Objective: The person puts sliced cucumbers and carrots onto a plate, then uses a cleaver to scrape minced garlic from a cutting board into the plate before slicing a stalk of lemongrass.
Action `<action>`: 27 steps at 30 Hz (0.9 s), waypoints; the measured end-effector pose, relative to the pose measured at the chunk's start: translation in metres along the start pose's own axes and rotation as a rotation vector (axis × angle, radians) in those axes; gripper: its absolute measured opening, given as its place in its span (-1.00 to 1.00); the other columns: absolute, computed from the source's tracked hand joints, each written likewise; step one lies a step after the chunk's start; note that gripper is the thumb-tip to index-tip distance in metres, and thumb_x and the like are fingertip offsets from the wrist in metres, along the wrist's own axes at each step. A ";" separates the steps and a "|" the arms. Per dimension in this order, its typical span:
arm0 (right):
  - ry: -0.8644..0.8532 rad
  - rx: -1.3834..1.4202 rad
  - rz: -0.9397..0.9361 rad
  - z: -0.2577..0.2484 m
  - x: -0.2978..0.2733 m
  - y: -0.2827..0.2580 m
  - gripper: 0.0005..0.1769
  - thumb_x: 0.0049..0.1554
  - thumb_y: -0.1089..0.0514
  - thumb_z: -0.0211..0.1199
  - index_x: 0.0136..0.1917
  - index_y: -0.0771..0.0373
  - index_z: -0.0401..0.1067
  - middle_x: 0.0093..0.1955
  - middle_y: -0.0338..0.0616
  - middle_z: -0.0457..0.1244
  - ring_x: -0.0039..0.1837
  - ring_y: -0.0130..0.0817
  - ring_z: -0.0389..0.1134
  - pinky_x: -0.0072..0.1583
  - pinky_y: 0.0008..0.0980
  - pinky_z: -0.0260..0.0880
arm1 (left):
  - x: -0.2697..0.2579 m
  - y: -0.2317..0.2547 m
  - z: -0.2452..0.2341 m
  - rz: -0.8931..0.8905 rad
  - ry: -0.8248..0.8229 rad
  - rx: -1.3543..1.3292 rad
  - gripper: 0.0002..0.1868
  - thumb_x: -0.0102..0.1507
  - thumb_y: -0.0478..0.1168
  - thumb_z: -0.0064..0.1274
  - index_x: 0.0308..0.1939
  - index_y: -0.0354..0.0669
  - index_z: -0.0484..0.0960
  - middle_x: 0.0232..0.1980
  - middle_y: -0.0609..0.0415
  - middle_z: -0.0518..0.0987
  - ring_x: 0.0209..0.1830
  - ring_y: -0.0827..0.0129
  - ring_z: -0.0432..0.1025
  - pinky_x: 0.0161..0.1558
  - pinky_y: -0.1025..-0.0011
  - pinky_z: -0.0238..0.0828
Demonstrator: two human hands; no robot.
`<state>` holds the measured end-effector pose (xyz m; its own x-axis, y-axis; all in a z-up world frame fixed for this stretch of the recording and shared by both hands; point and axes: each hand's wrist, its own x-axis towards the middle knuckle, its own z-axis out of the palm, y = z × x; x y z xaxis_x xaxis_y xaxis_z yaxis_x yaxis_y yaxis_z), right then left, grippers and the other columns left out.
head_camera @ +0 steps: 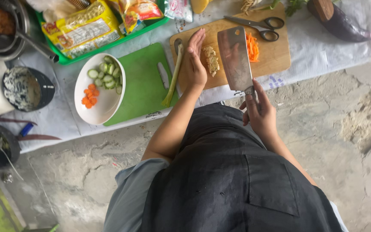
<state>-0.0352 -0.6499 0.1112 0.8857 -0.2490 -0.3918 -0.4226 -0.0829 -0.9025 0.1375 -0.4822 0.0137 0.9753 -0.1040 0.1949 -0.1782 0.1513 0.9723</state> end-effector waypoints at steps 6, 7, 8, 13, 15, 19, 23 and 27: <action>0.043 0.126 0.073 0.015 -0.009 0.015 -0.38 0.37 0.13 0.04 0.66 0.13 0.06 -0.29 -0.22 0.25 -0.46 -0.61 0.15 -0.44 -0.50 0.17 | -0.004 -0.015 0.014 0.095 -0.068 0.090 -0.25 0.56 0.24 -0.69 0.51 -0.29 0.21 0.58 -0.17 0.28 0.60 0.10 0.16 0.71 0.17 0.01; 0.047 0.132 0.083 0.018 -0.010 0.016 -0.38 0.37 0.13 0.04 0.66 0.13 0.06 -0.29 -0.22 0.25 -0.46 -0.61 0.15 -0.44 -0.50 0.17 | -0.005 -0.016 0.014 0.085 -0.076 0.093 -0.25 0.56 0.24 -0.69 0.51 -0.29 0.21 0.58 -0.17 0.28 0.60 0.10 0.16 0.71 0.17 0.01; 0.042 0.148 0.109 0.020 -0.009 0.016 -0.38 0.38 0.12 0.04 0.66 0.11 0.06 -0.29 -0.24 0.23 -0.44 -0.62 0.15 -0.43 -0.51 0.17 | -0.006 -0.017 0.015 0.076 -0.056 0.107 -0.24 0.56 0.24 -0.70 0.51 -0.30 0.22 0.58 -0.17 0.29 0.59 0.10 0.18 0.68 0.19 0.02; 0.031 0.168 0.162 0.035 -0.007 0.014 -0.37 0.37 0.11 0.03 0.66 0.06 0.06 -0.29 -0.26 0.23 -0.41 -0.62 0.15 -0.41 -0.53 0.18 | -0.008 -0.020 0.021 0.033 -0.029 0.076 -0.23 0.57 0.24 -0.69 0.50 -0.33 0.23 0.58 -0.20 0.29 0.59 0.08 0.18 0.71 0.16 0.02; 0.038 0.147 0.178 0.040 -0.006 0.016 -0.37 0.36 0.10 0.03 0.66 0.06 0.08 -0.31 -0.25 0.22 -0.42 -0.62 0.15 -0.41 -0.51 0.19 | -0.009 -0.023 0.028 0.054 0.068 -0.043 -0.22 0.57 0.26 -0.70 0.50 -0.34 0.22 0.52 -0.18 0.29 0.58 0.10 0.18 0.66 0.21 0.00; 0.028 0.188 0.173 0.046 -0.004 0.023 -0.38 0.38 0.09 0.02 0.67 0.07 0.04 -0.30 -0.26 0.23 -0.42 -0.62 0.16 -0.40 -0.52 0.20 | -0.016 -0.022 0.036 0.001 0.137 -0.038 -0.20 0.56 0.27 -0.70 0.50 -0.37 0.21 0.58 -0.21 0.28 0.58 0.08 0.18 0.70 0.16 -0.01; -0.021 0.318 0.200 0.043 0.000 0.027 -0.36 0.38 0.07 0.01 0.68 0.08 0.01 -0.30 -0.24 0.21 -0.42 -0.58 0.17 -0.40 -0.51 0.21 | -0.016 -0.020 0.043 0.020 0.148 -0.061 -0.22 0.56 0.27 -0.66 0.51 -0.34 0.19 0.58 -0.22 0.24 0.61 0.09 0.12 0.70 0.18 -0.09; -0.100 0.428 0.230 0.036 0.006 0.033 -0.34 0.38 0.04 -0.01 0.69 0.08 -0.02 -0.26 -0.21 0.22 -0.39 -0.54 0.21 -0.38 -0.48 0.25 | -0.014 -0.018 0.042 0.013 0.201 -0.131 -0.28 0.58 0.24 -0.60 0.51 -0.30 0.18 0.61 -0.22 0.13 0.67 0.11 0.01 0.71 0.19 -0.19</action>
<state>-0.0369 -0.6196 0.0732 0.8017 -0.1188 -0.5857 -0.5108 0.3726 -0.7748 0.1213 -0.5244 -0.0014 0.9818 0.0942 0.1651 -0.1852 0.2792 0.9422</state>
